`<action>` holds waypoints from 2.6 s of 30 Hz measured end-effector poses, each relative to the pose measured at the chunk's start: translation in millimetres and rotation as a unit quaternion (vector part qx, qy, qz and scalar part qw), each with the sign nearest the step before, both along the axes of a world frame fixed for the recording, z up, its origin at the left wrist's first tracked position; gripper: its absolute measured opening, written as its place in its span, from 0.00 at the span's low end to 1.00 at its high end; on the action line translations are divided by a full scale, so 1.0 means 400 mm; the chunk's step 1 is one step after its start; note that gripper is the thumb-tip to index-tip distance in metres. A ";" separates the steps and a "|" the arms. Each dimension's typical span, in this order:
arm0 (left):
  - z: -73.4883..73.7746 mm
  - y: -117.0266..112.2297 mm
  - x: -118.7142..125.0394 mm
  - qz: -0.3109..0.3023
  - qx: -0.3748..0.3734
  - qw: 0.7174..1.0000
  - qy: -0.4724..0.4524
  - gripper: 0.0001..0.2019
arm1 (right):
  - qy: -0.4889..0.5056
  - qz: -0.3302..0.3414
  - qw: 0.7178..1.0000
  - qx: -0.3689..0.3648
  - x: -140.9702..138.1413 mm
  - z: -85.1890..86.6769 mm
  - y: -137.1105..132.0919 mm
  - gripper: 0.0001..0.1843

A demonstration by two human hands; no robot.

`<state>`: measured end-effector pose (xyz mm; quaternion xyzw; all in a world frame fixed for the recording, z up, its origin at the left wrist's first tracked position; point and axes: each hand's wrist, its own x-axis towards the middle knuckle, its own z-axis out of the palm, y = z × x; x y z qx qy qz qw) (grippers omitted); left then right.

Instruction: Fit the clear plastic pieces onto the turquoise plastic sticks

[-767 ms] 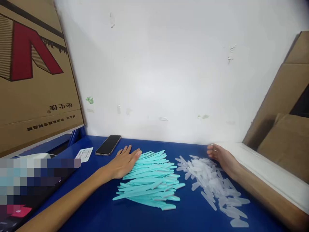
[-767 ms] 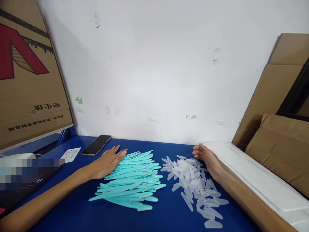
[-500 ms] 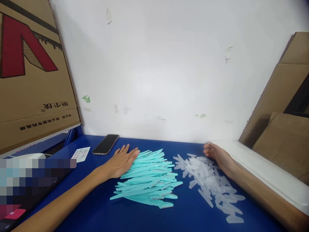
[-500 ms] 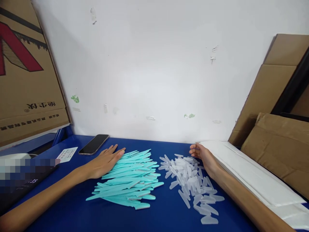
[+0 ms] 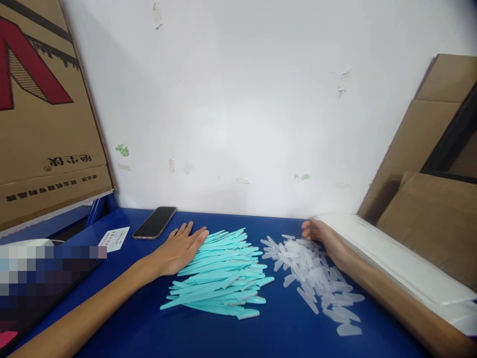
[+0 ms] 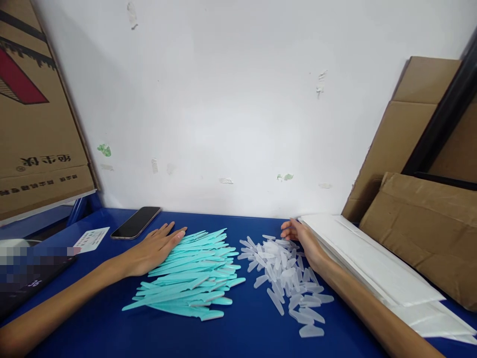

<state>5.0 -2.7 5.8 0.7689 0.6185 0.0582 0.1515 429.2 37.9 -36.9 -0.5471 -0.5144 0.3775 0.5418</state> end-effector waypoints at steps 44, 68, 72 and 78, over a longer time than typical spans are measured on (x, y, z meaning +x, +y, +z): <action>0.046 -0.177 0.137 -0.362 0.203 0.907 0.067 0.06 | -0.554 0.308 0.763 0.123 -0.130 0.158 -0.219 0.11; 0.006 -0.181 0.153 -0.351 0.287 0.875 0.172 0.07 | -0.652 0.239 0.652 0.304 -0.188 0.118 -0.228 0.10; -0.010 -0.182 0.153 -0.329 0.286 0.885 0.164 0.07 | -0.647 0.218 0.659 0.315 -0.195 0.127 -0.234 0.10; 0.000 -0.185 0.158 -0.315 0.320 0.884 0.129 0.07 | -0.608 0.211 0.688 0.335 -0.210 0.134 -0.249 0.13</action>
